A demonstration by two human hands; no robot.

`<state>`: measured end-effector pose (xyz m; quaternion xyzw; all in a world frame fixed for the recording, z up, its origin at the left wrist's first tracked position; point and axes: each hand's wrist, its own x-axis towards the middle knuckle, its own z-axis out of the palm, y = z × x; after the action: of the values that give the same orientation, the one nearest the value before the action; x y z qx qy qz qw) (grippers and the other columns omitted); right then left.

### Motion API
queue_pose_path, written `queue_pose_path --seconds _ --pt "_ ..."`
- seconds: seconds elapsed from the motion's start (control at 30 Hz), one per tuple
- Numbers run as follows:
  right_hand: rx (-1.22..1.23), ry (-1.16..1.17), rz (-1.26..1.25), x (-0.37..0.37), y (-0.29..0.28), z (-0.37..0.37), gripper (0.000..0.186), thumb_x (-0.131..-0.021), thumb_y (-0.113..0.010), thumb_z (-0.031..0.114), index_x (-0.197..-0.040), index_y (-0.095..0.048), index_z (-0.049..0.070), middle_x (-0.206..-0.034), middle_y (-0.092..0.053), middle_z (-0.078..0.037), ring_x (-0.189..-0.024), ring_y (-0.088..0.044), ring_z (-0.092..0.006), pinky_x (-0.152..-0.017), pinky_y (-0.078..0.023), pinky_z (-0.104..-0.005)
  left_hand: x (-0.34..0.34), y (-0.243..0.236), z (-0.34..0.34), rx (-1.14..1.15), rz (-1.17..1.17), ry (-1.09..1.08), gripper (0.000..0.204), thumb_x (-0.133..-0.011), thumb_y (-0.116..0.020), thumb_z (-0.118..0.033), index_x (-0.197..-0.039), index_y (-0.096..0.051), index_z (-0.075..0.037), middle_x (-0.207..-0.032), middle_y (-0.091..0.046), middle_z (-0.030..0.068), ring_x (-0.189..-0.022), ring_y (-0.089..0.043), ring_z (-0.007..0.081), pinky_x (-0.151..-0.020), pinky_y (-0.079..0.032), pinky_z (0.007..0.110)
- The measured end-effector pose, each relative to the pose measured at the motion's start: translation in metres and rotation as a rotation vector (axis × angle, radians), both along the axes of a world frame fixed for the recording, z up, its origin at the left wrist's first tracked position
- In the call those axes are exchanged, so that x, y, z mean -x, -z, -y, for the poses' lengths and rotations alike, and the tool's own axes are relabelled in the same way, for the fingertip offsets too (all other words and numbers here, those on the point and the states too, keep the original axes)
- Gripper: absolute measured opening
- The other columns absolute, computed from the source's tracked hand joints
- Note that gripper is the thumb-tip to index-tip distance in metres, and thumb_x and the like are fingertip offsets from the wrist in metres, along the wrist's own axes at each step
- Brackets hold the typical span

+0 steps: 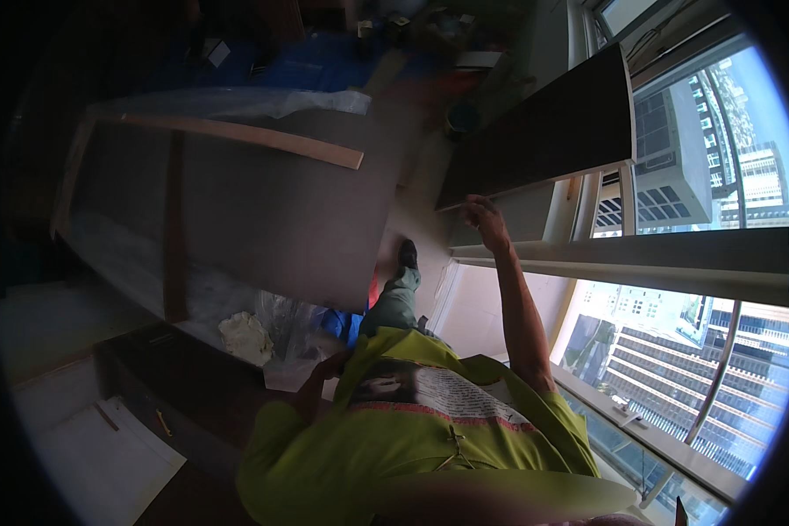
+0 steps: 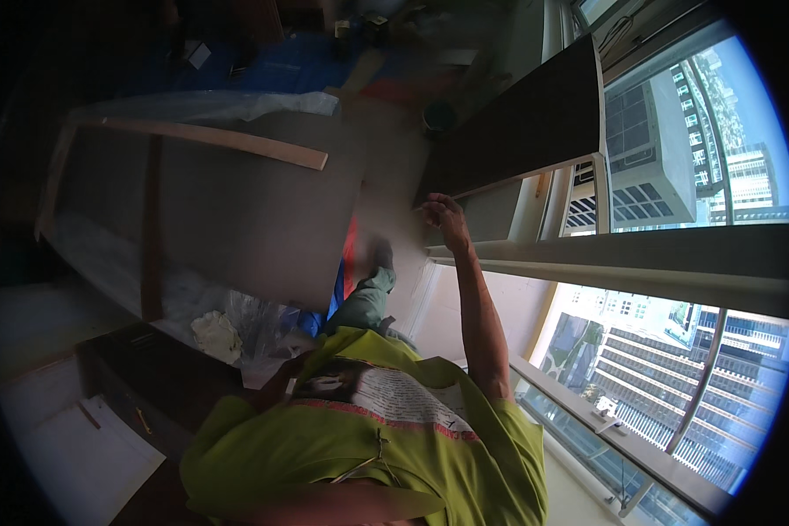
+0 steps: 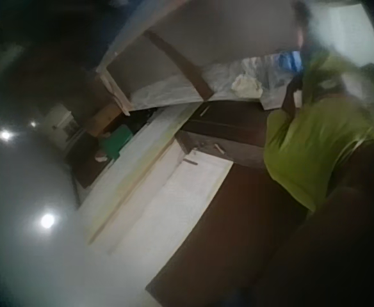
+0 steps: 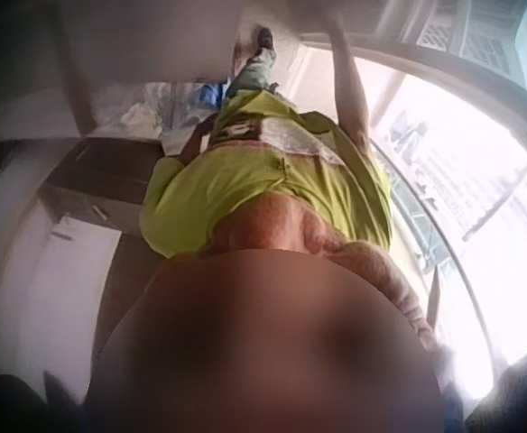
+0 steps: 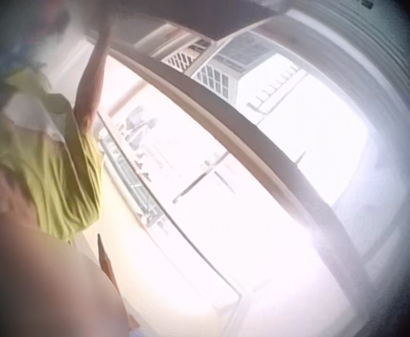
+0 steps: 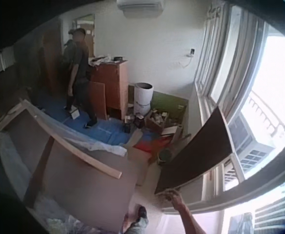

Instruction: The person measures a wall and a large board using a tape measure, then marks the board with a pencil. They handle a utility knife and a small wooden strip, moving around a cluttered workshop while other people work nearby.

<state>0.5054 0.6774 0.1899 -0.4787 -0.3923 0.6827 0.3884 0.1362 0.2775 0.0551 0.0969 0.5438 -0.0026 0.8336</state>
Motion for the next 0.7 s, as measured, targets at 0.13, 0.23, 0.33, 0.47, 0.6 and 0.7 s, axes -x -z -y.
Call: queue_pose_path --seconds 0.13,0.23,0.33,0.47,0.6,0.7 --pt "0.03 0.055 0.049 0.003 -0.001 -0.1 0.027 -0.093 -0.053 0.011 -0.117 -0.053 -0.002 -0.095 -0.065 -0.011 -0.083 -0.066 -0.0187 -0.073 -0.055 -0.0268 -0.017 -0.012 -0.033 -0.12 -0.192 -0.302 0.038 -0.082 -0.056 -0.04 -0.102 -0.062 -0.009 -0.099 -0.061 0.0039 -0.084 -0.056 0.0161 -0.077 -0.044 0.033" --pt "0.098 0.067 0.03 0.006 0.019 -0.139 0.028 -0.092 -0.053 0.009 -0.117 -0.052 -0.003 -0.095 -0.065 -0.013 -0.083 -0.066 -0.0198 -0.072 -0.056 -0.0285 -0.02 -0.023 -0.054 -0.222 -0.358 -0.535 0.037 -0.082 -0.056 -0.04 -0.101 -0.062 -0.009 -0.098 -0.061 0.0039 -0.083 -0.056 0.0162 -0.076 -0.044 0.033" --pt "0.256 0.057 0.018 0.011 0.052 -0.147 0.024 -0.09 -0.051 0.006 -0.112 -0.055 -0.003 -0.09 -0.065 -0.012 -0.082 -0.066 -0.0181 -0.071 -0.056 -0.0292 -0.027 -0.034 -0.066 -0.248 -0.427 -0.696 0.037 -0.081 -0.056 -0.039 -0.101 -0.062 -0.009 -0.097 -0.061 0.004 -0.083 -0.056 0.0162 -0.076 -0.045 0.033" --pt "0.426 0.012 0.054 0.014 0.09 -0.163 0.021 -0.091 -0.051 0.004 -0.11 -0.054 -0.004 -0.094 -0.064 -0.014 -0.082 -0.066 -0.02 -0.071 -0.057 -0.0295 -0.047 -0.039 -0.078 -0.195 -0.398 -0.838 0.036 -0.081 -0.056 -0.039 -0.101 -0.062 -0.009 -0.095 -0.061 0.004 -0.081 -0.056 0.0163 -0.075 -0.045 0.033" --pt "0.525 0.077 0.063 0.012 0.108 -0.201 0.035 -0.093 -0.051 0.005 -0.125 -0.044 -0.004 -0.113 -0.06 -0.022 -0.096 -0.066 -0.0282 -0.077 -0.058 -0.0313 -0.064 -0.034 -0.107 -0.159 -0.376 -0.882 0.036 -0.081 -0.056 -0.038 -0.101 -0.062 -0.009 -0.094 -0.06 0.004 -0.08 -0.056 0.0164 -0.073 -0.045 0.033" --pt "0.591 0.095 0.124 0.01 0.113 -0.249 0.035 -0.093 -0.051 0.005 -0.126 -0.044 -0.005 -0.113 -0.06 -0.022 -0.098 -0.065 -0.0281 -0.08 -0.058 -0.0305 -0.074 -0.028 -0.143 -0.136 -0.359 -0.925 0.036 -0.081 -0.056 -0.038 -0.101 -0.062 -0.009 -0.093 -0.06 0.004 -0.079 -0.056 0.0164 -0.073 -0.045 0.033"
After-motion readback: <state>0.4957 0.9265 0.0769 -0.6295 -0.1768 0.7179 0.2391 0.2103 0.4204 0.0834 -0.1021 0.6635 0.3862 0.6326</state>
